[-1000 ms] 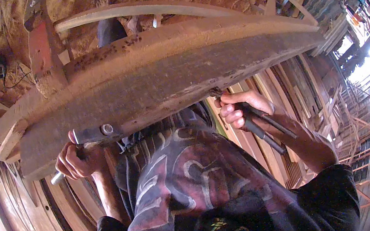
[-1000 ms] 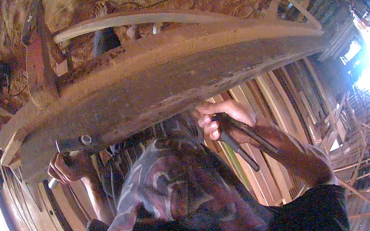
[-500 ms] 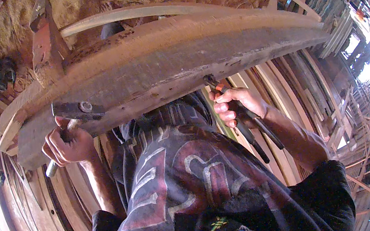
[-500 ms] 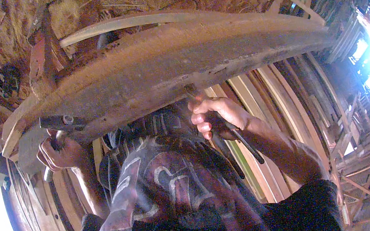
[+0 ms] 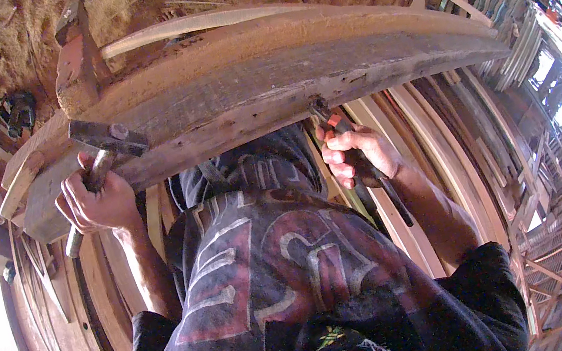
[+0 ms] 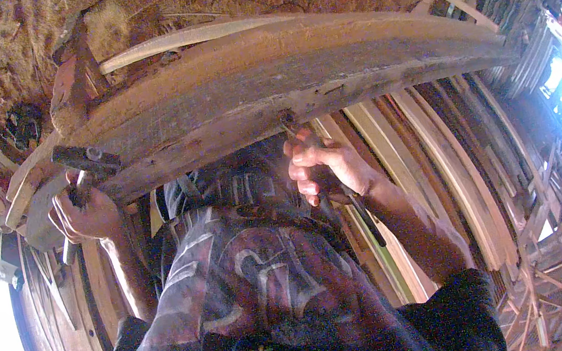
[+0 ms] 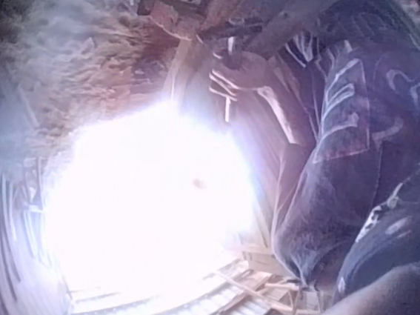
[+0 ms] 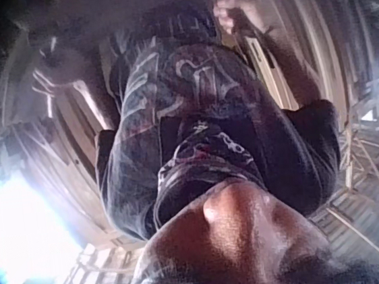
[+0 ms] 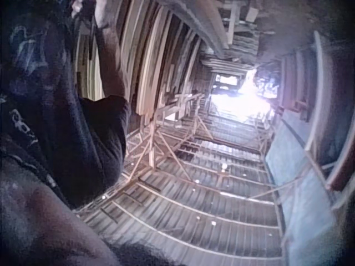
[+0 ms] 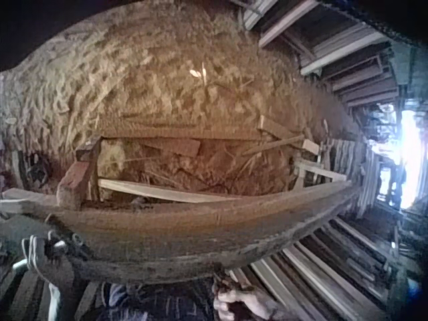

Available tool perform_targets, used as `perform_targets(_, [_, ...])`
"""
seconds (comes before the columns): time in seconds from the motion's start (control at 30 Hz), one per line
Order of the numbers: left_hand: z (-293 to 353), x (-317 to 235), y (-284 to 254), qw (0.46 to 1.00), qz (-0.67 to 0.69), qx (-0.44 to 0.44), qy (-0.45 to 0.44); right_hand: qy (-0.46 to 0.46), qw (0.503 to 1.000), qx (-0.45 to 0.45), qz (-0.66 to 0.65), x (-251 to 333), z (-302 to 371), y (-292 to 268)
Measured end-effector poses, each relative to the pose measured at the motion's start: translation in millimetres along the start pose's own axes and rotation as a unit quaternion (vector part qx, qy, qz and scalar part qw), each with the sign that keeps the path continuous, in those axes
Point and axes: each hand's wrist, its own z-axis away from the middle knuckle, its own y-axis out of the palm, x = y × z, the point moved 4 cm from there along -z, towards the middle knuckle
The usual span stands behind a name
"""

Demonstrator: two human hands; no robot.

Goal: The person uses a hammer to drive nails into a curved wooden plank. They repeatedly position nails and strike them with the hammer, occasionally using pliers to adjust the nails.

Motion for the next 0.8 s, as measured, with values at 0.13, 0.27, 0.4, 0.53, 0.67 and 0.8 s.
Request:
perform_targets(0.13, [0, -1, 0, 1.000, 0.013, -0.003, 0.001, -0.090, 0.988, -0.020, 0.125, -8, 1, -2])
perform_targets(0.27, [1, 3, 2, 0.999, 0.029, 0.001, 0.015, -0.203, 0.891, -0.058, 0.401, -29, -28, -48])
perform_targets(0.4, [3, 3, -1, 1.000, 0.008, 0.004, 0.025, -0.307, 0.814, -0.077, 0.487, -38, -43, -60])
perform_targets(0.53, [4, 8, 1, 0.999, 0.020, -0.008, 0.037, -0.366, 0.719, -0.158, 0.570, -39, -44, -53])
perform_targets(0.67, [5, 8, -1, 0.999, 0.019, -0.029, 0.023, -0.462, 0.660, -0.196, 0.559, -42, -46, -44])
perform_targets(0.8, [5, 11, 1, 0.999, 0.010, -0.021, 0.029, -0.425, 0.685, -0.226, 0.547, -46, -46, -37])
